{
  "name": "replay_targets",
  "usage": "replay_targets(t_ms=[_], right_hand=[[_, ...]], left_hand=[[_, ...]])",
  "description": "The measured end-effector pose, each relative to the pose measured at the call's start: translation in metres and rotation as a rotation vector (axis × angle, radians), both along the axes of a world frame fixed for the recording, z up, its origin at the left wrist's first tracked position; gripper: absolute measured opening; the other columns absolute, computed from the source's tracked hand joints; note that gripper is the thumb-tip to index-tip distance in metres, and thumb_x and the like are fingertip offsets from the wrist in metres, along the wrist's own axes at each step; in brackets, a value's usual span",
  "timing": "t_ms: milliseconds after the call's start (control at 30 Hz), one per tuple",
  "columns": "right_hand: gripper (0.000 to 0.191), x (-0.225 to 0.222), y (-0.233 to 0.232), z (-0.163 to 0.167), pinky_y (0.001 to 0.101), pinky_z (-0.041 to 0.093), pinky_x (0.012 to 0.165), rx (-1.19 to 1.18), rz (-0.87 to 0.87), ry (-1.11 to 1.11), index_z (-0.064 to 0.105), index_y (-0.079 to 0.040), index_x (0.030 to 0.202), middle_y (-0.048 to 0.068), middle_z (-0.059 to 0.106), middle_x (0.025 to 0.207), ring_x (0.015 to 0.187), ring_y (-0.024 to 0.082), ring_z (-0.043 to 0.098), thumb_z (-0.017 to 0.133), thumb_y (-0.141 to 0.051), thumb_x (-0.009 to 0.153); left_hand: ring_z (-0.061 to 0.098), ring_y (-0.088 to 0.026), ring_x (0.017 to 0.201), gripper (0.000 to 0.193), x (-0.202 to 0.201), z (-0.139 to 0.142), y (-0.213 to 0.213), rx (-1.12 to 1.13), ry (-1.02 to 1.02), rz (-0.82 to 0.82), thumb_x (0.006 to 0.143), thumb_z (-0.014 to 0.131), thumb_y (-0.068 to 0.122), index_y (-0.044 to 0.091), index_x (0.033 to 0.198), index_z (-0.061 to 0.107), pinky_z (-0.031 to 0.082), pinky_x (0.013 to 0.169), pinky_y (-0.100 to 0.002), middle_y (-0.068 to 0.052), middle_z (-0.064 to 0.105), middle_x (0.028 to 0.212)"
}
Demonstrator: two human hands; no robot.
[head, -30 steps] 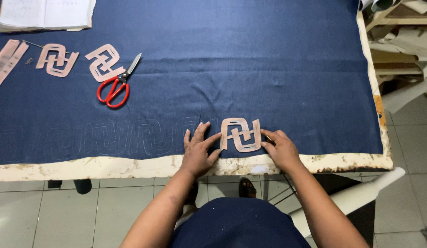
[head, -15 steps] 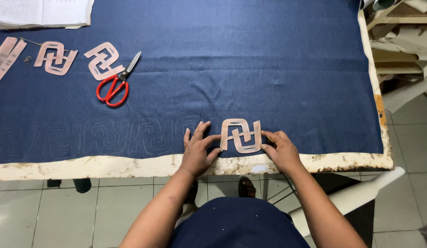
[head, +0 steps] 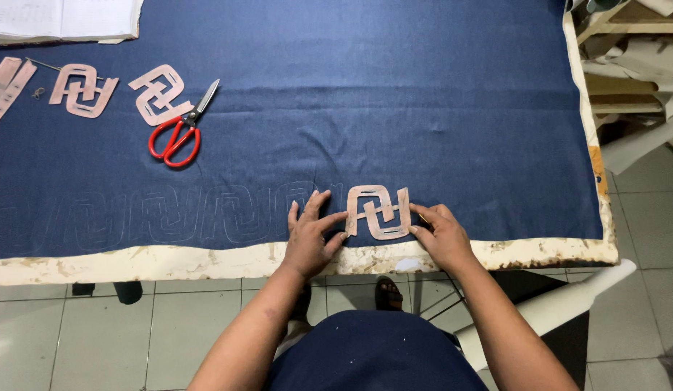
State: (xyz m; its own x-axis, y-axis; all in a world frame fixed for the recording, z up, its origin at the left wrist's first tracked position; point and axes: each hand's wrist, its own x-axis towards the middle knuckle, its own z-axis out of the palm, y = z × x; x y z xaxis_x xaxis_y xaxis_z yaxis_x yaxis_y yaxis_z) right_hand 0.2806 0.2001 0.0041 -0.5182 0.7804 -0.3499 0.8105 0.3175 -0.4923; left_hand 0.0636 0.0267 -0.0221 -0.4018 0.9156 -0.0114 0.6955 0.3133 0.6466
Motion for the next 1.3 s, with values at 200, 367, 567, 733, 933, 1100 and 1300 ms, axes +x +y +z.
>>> replay_targets(t_ms=[200, 367, 567, 733, 933, 1100, 1300], right_hand=[[0.047, 0.001, 0.000, 0.000, 0.0331, 0.052, 0.086, 0.004, 0.006, 0.023, 0.065, -0.030, 0.138, -0.001, 0.059, 0.098, 0.091, 0.015, 0.061, 0.069, -0.030, 0.091], [0.047, 0.001, -0.002, -0.001, 0.0338, 0.052, 0.086, 0.009, -0.002, -0.005, 0.065, -0.031, 0.138, -0.001, 0.059, 0.100, 0.091, 0.015, 0.061, 0.069, -0.029, 0.091], [0.049, 0.003, -0.002, -0.008, 0.0346, 0.053, 0.086, 0.069, 0.048, 0.058, 0.064, -0.028, 0.138, 0.001, 0.059, 0.102, 0.091, 0.016, 0.062, 0.070, -0.028, 0.090], [0.046, -0.004, 0.003, -0.006, 0.0367, 0.052, 0.084, 0.104, 0.079, 0.010, 0.066, -0.020, 0.134, 0.005, 0.060, 0.102, 0.092, 0.021, 0.063, 0.071, -0.031, 0.089], [0.024, -0.041, 0.000, 0.016, 0.0379, 0.052, 0.081, 0.307, 0.152, 0.341, 0.079, -0.011, 0.105, 0.010, 0.064, 0.092, 0.089, 0.025, 0.065, 0.063, -0.028, 0.101], [0.024, -0.084, -0.011, 0.030, 0.0361, 0.055, 0.081, 0.094, 0.328, 0.423, 0.074, -0.007, 0.104, 0.009, 0.074, 0.095, 0.089, 0.024, 0.071, 0.060, -0.026, 0.099], [0.024, -0.104, -0.024, 0.029, 0.0401, 0.053, 0.087, -0.022, 0.551, 0.222, 0.077, -0.008, 0.102, 0.010, 0.077, 0.096, 0.094, 0.026, 0.070, 0.063, -0.027, 0.096]], left_hand=[[0.024, -0.027, 0.153, 0.037, 0.000, 0.002, 0.001, -0.021, -0.019, 0.004, 0.085, 0.076, 0.030, 0.028, 0.121, 0.074, 0.001, 0.123, -0.058, -0.007, 0.037, 0.160], [0.024, -0.026, 0.154, 0.036, 0.001, 0.009, 0.002, -0.028, -0.002, 0.008, 0.086, 0.077, 0.030, 0.027, 0.121, 0.072, 0.002, 0.125, -0.057, -0.007, 0.037, 0.160], [0.029, -0.025, 0.148, 0.050, 0.015, 0.017, 0.014, -0.079, 0.116, -0.103, 0.081, 0.065, 0.007, 0.023, 0.128, 0.070, 0.007, 0.120, -0.056, -0.009, 0.042, 0.159], [0.050, -0.032, 0.139, 0.023, 0.036, 0.015, 0.035, -0.256, 0.332, -0.379, 0.099, 0.050, 0.004, -0.002, 0.108, 0.070, 0.037, 0.117, -0.048, -0.020, 0.055, 0.147], [0.061, -0.052, 0.113, 0.040, 0.066, -0.007, 0.046, -0.079, 0.781, -0.402, 0.092, 0.055, 0.011, -0.018, 0.118, 0.062, 0.057, 0.088, -0.049, -0.045, 0.057, 0.123], [0.061, -0.055, 0.118, 0.056, 0.089, -0.019, 0.052, -0.351, 0.901, -0.501, 0.085, 0.061, 0.026, -0.014, 0.125, 0.058, 0.058, 0.084, -0.052, -0.041, 0.055, 0.136], [0.052, -0.037, 0.130, 0.042, 0.095, -0.020, 0.053, -0.432, 0.726, -0.652, 0.092, 0.064, 0.024, 0.008, 0.131, 0.066, 0.040, 0.103, -0.059, -0.016, 0.059, 0.139]])
